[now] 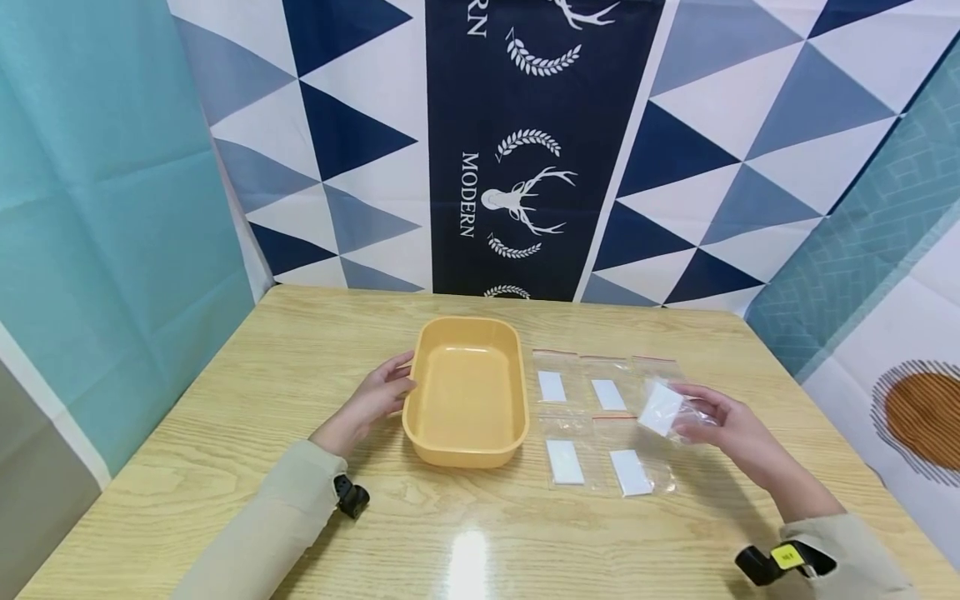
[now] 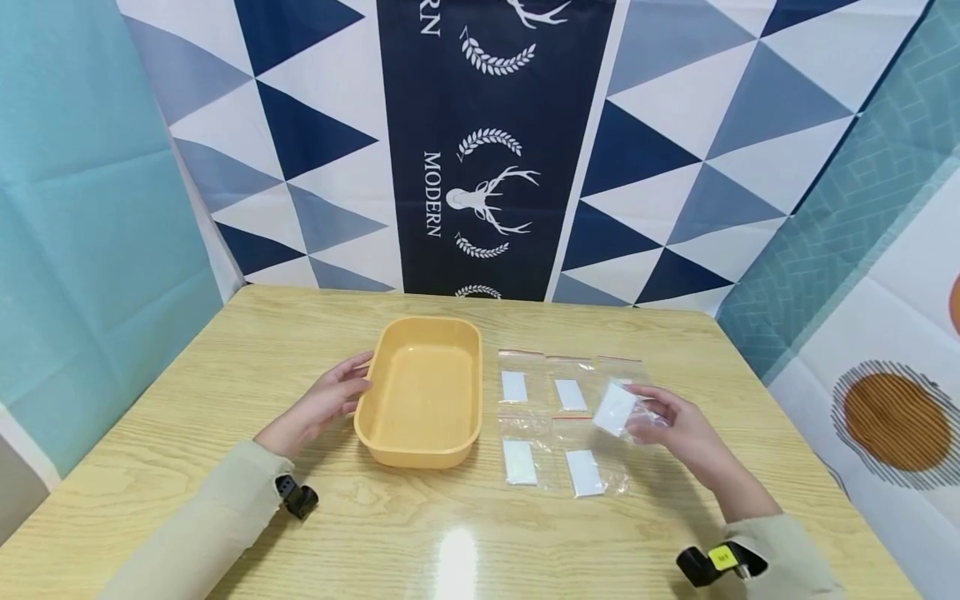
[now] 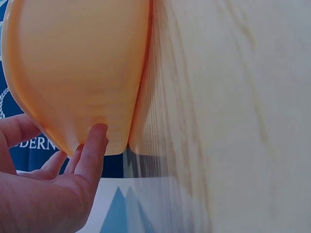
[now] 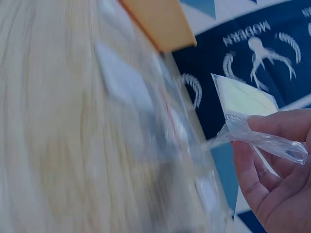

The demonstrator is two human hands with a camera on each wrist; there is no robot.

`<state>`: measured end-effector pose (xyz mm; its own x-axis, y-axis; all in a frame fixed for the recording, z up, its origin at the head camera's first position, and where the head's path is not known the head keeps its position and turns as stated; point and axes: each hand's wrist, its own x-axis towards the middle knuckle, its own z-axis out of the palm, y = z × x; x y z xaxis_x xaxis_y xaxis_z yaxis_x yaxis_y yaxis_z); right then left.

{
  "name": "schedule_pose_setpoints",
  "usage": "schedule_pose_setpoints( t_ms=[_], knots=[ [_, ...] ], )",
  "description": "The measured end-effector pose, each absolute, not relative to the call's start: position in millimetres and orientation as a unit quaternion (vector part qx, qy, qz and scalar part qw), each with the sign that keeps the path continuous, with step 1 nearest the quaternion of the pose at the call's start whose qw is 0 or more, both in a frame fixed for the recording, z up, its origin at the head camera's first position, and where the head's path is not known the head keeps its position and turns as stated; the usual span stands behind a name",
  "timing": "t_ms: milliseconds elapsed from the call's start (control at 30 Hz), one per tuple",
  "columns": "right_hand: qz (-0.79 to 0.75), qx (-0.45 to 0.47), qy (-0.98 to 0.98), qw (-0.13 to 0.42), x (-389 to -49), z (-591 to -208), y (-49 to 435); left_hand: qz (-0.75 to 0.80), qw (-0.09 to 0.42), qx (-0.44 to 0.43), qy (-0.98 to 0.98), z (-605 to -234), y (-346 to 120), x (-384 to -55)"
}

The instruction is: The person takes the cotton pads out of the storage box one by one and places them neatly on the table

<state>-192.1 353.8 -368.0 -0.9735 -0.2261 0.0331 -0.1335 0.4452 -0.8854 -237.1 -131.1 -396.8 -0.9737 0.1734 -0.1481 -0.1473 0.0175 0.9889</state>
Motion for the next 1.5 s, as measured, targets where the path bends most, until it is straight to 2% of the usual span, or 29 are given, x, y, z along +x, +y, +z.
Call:
schedule_pose_setpoints(
  t_ms=[333, 567, 767, 900, 1100, 1300, 1500],
  knots=[
    [-0.441, -0.14, 0.885, 0.043, -190.3, -376.6, 389.2, 0.691, 0.121, 0.008, 0.713, -396.8, -131.2, -236.5],
    [-0.37, -0.196, 0.908, 0.012, -190.0, -384.1, 403.3, 0.702, 0.129, 0.013, 0.7, -391.9, -129.5, -235.3],
    [-0.32, -0.225, 0.92, 0.006, -185.4, -386.6, 408.6, 0.705, 0.13, 0.019, 0.697, -392.5, -126.8, -234.8],
    [-0.3, -0.235, 0.924, 0.018, -182.8, -387.8, 409.1, 0.705, 0.127, 0.017, 0.698, -393.6, -125.9, -235.4],
    [-0.335, -0.253, 0.904, 0.077, -179.7, -394.3, 413.0, 0.703, 0.128, 0.012, 0.699, -394.4, -126.3, -235.9],
    [-0.357, -0.297, 0.882, 0.077, -178.4, -400.6, 416.1, 0.701, 0.127, 0.01, 0.702, -395.6, -126.0, -236.2],
    [-0.366, -0.215, 0.905, 0.031, -177.2, -396.6, 417.3, 0.698, 0.127, 0.007, 0.704, -396.2, -125.5, -236.0]
  ],
)
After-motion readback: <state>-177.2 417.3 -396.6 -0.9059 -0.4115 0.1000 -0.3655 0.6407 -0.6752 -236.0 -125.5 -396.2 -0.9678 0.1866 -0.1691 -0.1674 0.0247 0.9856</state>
